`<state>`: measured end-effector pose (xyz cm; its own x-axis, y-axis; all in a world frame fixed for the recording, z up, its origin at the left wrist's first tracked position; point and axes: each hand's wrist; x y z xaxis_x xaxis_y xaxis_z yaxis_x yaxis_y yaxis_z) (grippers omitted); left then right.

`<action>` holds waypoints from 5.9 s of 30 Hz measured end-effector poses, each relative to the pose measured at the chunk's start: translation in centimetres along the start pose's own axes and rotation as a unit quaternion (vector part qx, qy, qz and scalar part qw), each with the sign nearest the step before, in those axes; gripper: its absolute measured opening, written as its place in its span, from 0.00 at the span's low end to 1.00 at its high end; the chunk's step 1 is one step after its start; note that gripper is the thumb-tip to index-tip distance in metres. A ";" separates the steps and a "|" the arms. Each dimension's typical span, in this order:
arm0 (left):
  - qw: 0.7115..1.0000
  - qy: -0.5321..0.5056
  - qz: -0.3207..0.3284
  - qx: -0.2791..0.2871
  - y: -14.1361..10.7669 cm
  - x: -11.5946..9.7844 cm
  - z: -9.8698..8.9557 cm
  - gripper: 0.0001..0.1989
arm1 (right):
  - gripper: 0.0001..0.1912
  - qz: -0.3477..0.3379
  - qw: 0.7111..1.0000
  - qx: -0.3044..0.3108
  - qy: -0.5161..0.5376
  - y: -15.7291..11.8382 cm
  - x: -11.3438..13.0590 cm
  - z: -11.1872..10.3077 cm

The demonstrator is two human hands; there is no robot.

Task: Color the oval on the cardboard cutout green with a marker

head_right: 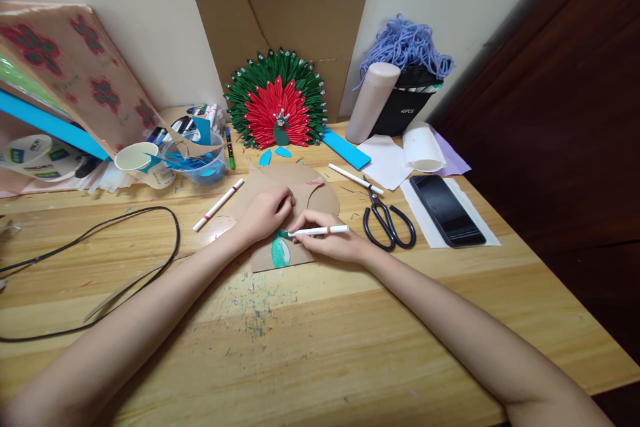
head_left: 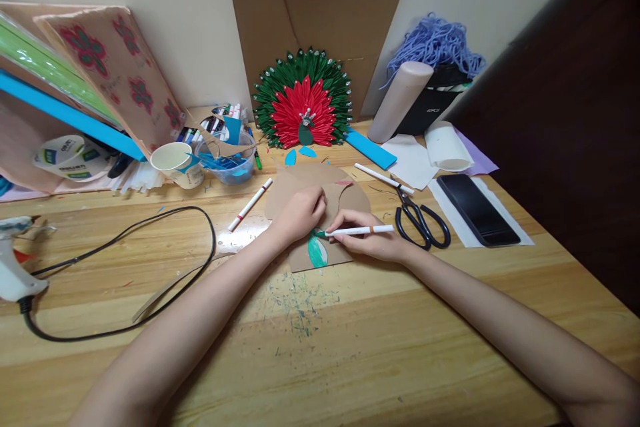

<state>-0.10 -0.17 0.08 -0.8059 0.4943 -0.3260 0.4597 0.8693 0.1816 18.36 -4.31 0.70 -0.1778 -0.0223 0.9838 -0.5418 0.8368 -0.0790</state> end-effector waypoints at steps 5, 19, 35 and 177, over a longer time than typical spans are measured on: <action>1.000 0.006 0.003 -0.003 0.0 0.1 0.1 0.10 | 0.04 -0.011 1.000 -0.011 -0.016 0.1 0.2 0.1; 1.000 0.001 0.003 -0.006 0.0 0.1 0.3 0.09 | 0.04 -0.007 1.000 0.002 -0.010 0.2 0.1 0.1; 1.000 0.009 0.002 -0.004 0.0 0.1 0.3 0.10 | 0.04 0.002 1.000 0.016 0.012 0.1 0.3 0.1; 1.000 0.004 0.004 0.000 0.0 0.1 0.3 0.10 | 0.10 0.039 0.998 0.042 0.031 -0.1 0.0 -0.1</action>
<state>-0.11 -0.13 -0.19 -0.8045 0.5020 -0.3176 0.4669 0.8649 0.1844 18.48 -4.29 0.76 -0.1734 0.0777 0.9818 -0.5960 0.7854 -0.1674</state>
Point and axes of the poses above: each hand's wrist, its own y-axis towards the middle knuckle, its own z-axis out of the palm, x = y × z, and after that the axes turned 14 degrees about y, right-handed
